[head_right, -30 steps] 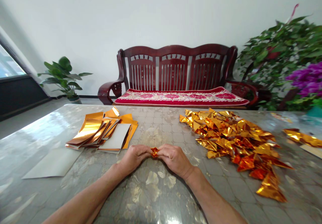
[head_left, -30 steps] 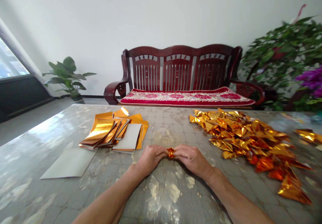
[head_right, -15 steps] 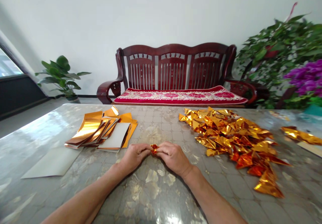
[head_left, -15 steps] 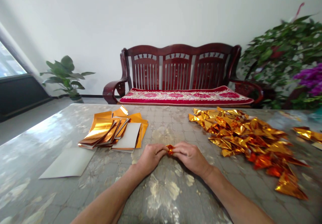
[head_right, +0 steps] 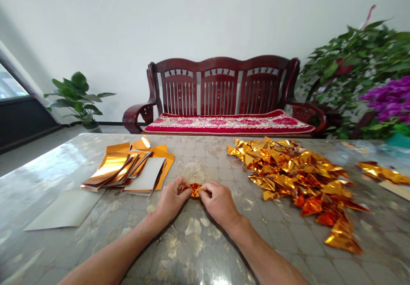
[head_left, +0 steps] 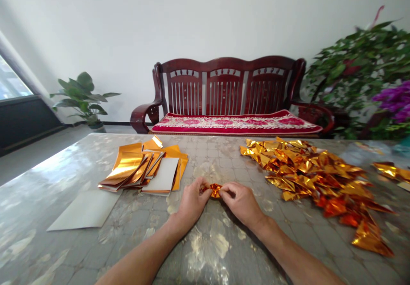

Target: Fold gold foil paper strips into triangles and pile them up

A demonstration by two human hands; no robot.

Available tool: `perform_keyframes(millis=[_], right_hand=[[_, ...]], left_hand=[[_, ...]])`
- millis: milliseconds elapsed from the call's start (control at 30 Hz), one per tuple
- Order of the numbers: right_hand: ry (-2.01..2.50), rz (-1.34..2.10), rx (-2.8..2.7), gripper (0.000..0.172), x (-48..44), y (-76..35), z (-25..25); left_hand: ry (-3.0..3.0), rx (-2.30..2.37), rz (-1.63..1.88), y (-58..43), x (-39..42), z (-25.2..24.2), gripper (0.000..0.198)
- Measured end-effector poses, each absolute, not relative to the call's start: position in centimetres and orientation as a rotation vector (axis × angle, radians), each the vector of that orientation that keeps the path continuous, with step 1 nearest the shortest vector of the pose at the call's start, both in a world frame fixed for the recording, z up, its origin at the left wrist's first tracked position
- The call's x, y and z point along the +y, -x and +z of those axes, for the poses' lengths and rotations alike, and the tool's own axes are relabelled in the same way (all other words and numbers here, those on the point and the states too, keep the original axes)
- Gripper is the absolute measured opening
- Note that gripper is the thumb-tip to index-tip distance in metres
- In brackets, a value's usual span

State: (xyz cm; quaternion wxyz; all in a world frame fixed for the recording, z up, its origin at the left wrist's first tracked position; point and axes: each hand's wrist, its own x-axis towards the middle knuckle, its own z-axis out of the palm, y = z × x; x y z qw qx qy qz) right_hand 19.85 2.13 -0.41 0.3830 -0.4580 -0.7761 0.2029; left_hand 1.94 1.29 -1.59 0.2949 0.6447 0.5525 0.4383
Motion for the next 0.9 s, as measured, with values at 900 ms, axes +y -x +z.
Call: perform_keyframes(millis=[900], right_hand=[[1.099,1.208,-1.299,0.039,3.4,-18.3,-1.9]], left_hand=[[-1.097,1.34,1.239,-2.4,2.1,-1.3,0.016]])
